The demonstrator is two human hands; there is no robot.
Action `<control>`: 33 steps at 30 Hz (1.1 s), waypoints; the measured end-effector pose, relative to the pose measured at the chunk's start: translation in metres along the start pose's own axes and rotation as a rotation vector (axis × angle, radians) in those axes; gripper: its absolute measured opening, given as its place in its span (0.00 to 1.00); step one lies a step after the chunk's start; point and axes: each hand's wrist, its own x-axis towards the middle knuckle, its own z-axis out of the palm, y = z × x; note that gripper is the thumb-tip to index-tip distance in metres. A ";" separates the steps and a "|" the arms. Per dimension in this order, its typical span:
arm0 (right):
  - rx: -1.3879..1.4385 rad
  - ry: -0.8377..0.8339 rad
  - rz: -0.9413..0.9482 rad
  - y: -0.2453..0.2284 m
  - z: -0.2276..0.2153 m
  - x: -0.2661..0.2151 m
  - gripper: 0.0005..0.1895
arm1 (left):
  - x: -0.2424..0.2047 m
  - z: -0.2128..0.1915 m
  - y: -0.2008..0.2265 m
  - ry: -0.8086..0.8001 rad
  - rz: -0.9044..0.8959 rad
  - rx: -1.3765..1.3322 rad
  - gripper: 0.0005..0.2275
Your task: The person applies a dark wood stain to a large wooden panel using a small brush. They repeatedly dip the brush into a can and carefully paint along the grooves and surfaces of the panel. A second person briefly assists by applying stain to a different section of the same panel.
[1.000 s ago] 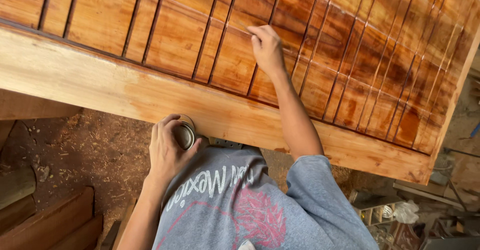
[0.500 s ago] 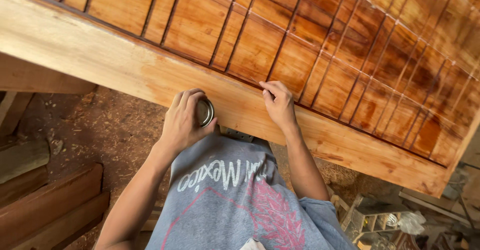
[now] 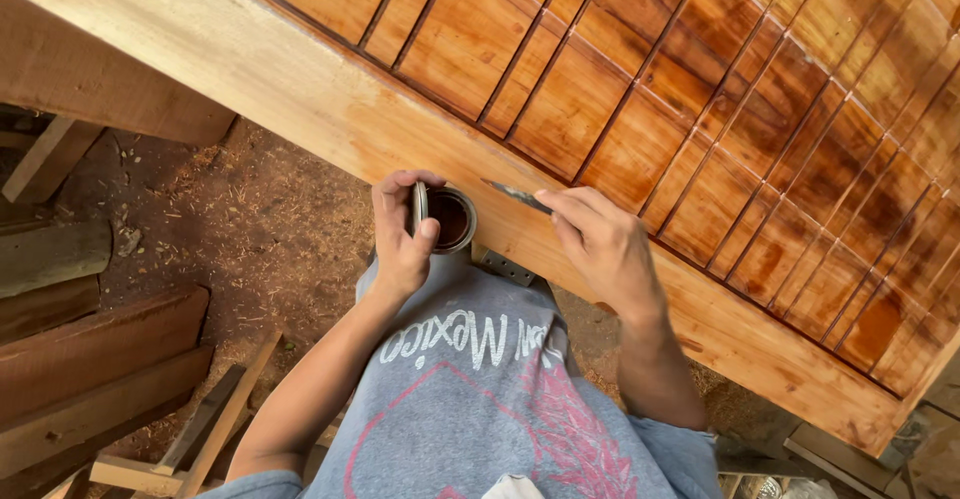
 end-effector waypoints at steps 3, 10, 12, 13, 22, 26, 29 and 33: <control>-0.161 -0.114 -0.016 -0.023 -0.015 0.004 0.11 | 0.005 0.007 -0.004 0.011 -0.003 -0.127 0.30; -0.423 -0.289 -0.101 -0.036 0.013 0.014 0.07 | 0.007 0.029 -0.005 -0.099 -0.019 -0.183 0.30; -0.448 -0.318 -0.082 -0.036 0.022 0.018 0.05 | 0.006 0.034 -0.004 -0.110 -0.030 -0.203 0.30; -0.459 -0.334 -0.072 -0.036 0.024 0.018 0.05 | 0.005 0.035 -0.003 -0.120 -0.034 -0.192 0.30; 0.024 -0.073 0.135 0.012 -0.012 0.019 0.13 | 0.009 0.015 0.028 -0.171 0.049 0.542 0.24; 0.148 0.138 0.009 0.055 0.051 0.063 0.10 | 0.011 0.009 0.042 -0.346 0.172 1.047 0.23; 0.079 0.205 0.048 0.083 0.103 0.100 0.11 | 0.013 0.010 0.044 -0.374 0.200 1.120 0.24; -0.091 0.269 -0.011 0.107 0.141 0.134 0.12 | 0.013 0.011 0.040 -0.317 0.230 1.083 0.23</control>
